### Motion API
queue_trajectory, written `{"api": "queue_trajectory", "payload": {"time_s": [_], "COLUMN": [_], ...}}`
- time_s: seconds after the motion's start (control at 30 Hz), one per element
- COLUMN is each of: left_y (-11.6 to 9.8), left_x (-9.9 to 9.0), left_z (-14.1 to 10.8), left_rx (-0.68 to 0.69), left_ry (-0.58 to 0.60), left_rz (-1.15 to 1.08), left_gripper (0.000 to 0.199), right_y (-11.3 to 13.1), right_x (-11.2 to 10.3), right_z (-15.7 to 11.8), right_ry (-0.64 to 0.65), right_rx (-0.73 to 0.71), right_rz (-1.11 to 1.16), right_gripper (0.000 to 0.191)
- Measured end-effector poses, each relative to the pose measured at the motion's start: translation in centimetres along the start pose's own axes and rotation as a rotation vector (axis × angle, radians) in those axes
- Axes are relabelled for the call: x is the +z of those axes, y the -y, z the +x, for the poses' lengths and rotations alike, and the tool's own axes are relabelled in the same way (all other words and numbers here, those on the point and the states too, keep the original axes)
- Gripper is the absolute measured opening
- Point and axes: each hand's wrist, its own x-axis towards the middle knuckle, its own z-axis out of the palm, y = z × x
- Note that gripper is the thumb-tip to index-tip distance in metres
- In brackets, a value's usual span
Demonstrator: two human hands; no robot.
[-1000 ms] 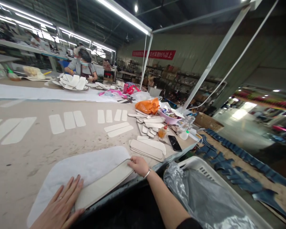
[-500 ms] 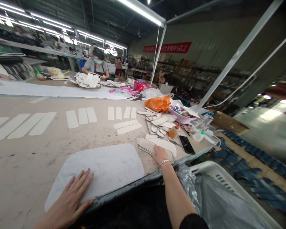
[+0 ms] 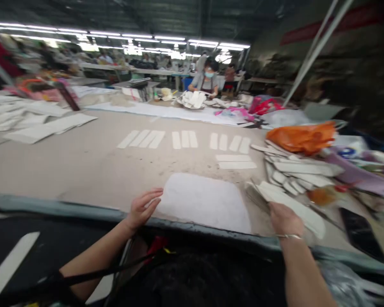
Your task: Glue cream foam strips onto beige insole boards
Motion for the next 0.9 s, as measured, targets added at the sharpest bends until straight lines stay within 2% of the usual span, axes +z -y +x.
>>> {"api": "queue_trajectory", "payload": {"time_s": [0.03,0.07,0.13,0.23,0.3,0.33,0.43,0.5,0.53,0.6,0.7,0.8,0.9], "left_y": [1.0,2.1,4.2,5.8,5.6,5.2,3.4,2.3,1.9,1.2,0.4,-0.2,-0.1], "left_x": [-2.0,-4.2,-9.0,-15.1,-17.2,-17.6,-16.2,-14.0,-12.9,-10.7,-8.5,-7.5,-7.3], "left_z": [-0.5,-1.4,-3.9,-9.3,-13.5,-15.7,-21.3,-23.5,-24.0,-24.0,-22.5,-21.3,-21.5], "left_rx": [-0.090,-0.172,-0.310,-0.460,-0.503,-0.506,-0.487,-0.508,-0.525,-0.538,-0.493,-0.444,-0.412], "left_ry": [-0.048,-0.084,-0.113,-0.067,0.027,0.102,0.421,0.529,0.539,0.540,0.585,0.664,0.703], "left_rz": [0.066,0.132,0.259,0.399,0.433,0.432,0.434,0.456,0.472,0.507,0.575,0.667,0.721], "left_gripper": [0.033,0.035,0.038,0.037,0.034,0.032,0.030,0.031,0.031,0.031,0.034,0.029,0.023], "right_y": [0.3,0.8,2.9,7.6,11.0,12.4,15.6,16.6,16.8,16.9,16.8,16.5,16.1], "right_x": [0.6,1.0,1.4,0.3,-0.8,-1.2,-1.9,-2.1,-2.1,-2.1,-2.2,-2.1,-2.2], "right_z": [0.1,0.2,0.0,-1.0,-1.9,-2.4,-3.6,-4.2,-4.4,-4.8,-5.3,-5.5,-5.3], "right_ry": [-0.180,-0.281,-0.368,-0.298,-0.211,-0.161,-0.020,0.033,0.044,0.046,0.057,0.099,0.165], "right_rx": [-0.044,-0.104,-0.262,-0.506,-0.631,-0.669,-0.684,-0.653,-0.635,-0.597,-0.572,-0.567,-0.549], "right_rz": [-0.006,0.002,0.059,0.179,0.241,0.261,0.291,0.311,0.328,0.369,0.422,0.444,0.459], "right_gripper": [0.029,0.026,0.023,0.022,0.023,0.023,0.027,0.031,0.032,0.032,0.031,0.030,0.032]}}
